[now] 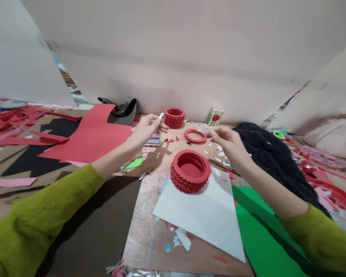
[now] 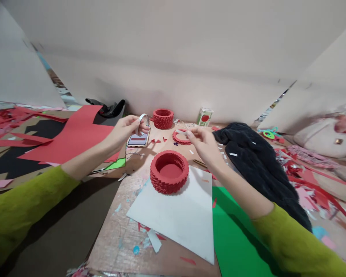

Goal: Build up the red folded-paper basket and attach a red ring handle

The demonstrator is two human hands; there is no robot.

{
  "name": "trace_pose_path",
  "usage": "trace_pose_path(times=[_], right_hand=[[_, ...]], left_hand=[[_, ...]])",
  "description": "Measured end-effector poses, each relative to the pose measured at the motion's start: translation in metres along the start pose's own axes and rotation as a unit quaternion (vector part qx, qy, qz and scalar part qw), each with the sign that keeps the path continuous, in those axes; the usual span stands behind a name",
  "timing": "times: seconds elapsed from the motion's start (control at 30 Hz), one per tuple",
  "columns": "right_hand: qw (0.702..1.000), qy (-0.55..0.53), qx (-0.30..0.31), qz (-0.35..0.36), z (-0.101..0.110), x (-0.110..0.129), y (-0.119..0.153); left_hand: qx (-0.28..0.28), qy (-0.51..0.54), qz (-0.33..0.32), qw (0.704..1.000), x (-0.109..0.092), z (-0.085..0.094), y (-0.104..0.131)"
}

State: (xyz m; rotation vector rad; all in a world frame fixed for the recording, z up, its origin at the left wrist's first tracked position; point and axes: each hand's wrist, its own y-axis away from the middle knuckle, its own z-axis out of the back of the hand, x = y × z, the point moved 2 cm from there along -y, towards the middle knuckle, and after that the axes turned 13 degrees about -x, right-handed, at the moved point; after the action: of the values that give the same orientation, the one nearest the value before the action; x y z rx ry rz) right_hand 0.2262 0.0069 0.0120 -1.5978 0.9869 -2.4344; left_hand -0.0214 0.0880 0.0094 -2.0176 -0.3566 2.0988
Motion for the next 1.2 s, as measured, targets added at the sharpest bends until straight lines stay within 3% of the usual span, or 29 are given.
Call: trace_pose_path(times=[0.03, 0.1, 0.23, 0.33, 0.47, 0.67, 0.77, 0.9, 1.0, 1.2], right_hand=[[0.997, -0.019, 0.037, -0.062, -0.002, -0.008, 0.003], [0.990, -0.036, 0.075, -0.117, -0.007, -0.021, 0.014], [0.992, -0.036, 0.093, -0.081, -0.019, -0.032, 0.033], [0.995, -0.033, 0.086, -0.048, -0.024, -0.031, 0.033], [0.993, -0.048, 0.103, -0.040, -0.029, -0.034, 0.024], [0.987, -0.083, 0.126, -0.050, -0.033, -0.030, 0.023], [0.979, -0.097, 0.111, -0.139, -0.032, -0.026, 0.021], [0.932, -0.121, 0.154, -0.305, -0.032, -0.030, 0.015], [0.917, -0.128, 0.176, -0.336, -0.034, -0.035, 0.010], [0.920, -0.104, 0.184, -0.331, -0.038, -0.034, 0.005]], left_hand=[[0.018, -0.004, 0.020, 1.000, 0.001, -0.005, 0.004], [0.066, -0.028, 0.041, 0.997, 0.004, -0.016, 0.017], [0.188, -0.016, 0.024, 0.982, 0.013, -0.035, 0.041], [0.220, -0.027, 0.001, 0.975, 0.019, -0.038, 0.048], [0.193, -0.068, -0.037, 0.978, 0.023, -0.035, 0.050], [0.153, -0.122, -0.035, 0.980, 0.040, -0.036, 0.049], [0.146, -0.088, -0.006, 0.985, 0.043, -0.037, 0.047], [0.149, -0.005, 0.035, 0.988, 0.035, -0.038, 0.045], [0.132, 0.018, 0.047, 0.990, 0.031, -0.038, 0.044], [0.125, 0.011, 0.059, 0.990, 0.036, -0.038, 0.044]])
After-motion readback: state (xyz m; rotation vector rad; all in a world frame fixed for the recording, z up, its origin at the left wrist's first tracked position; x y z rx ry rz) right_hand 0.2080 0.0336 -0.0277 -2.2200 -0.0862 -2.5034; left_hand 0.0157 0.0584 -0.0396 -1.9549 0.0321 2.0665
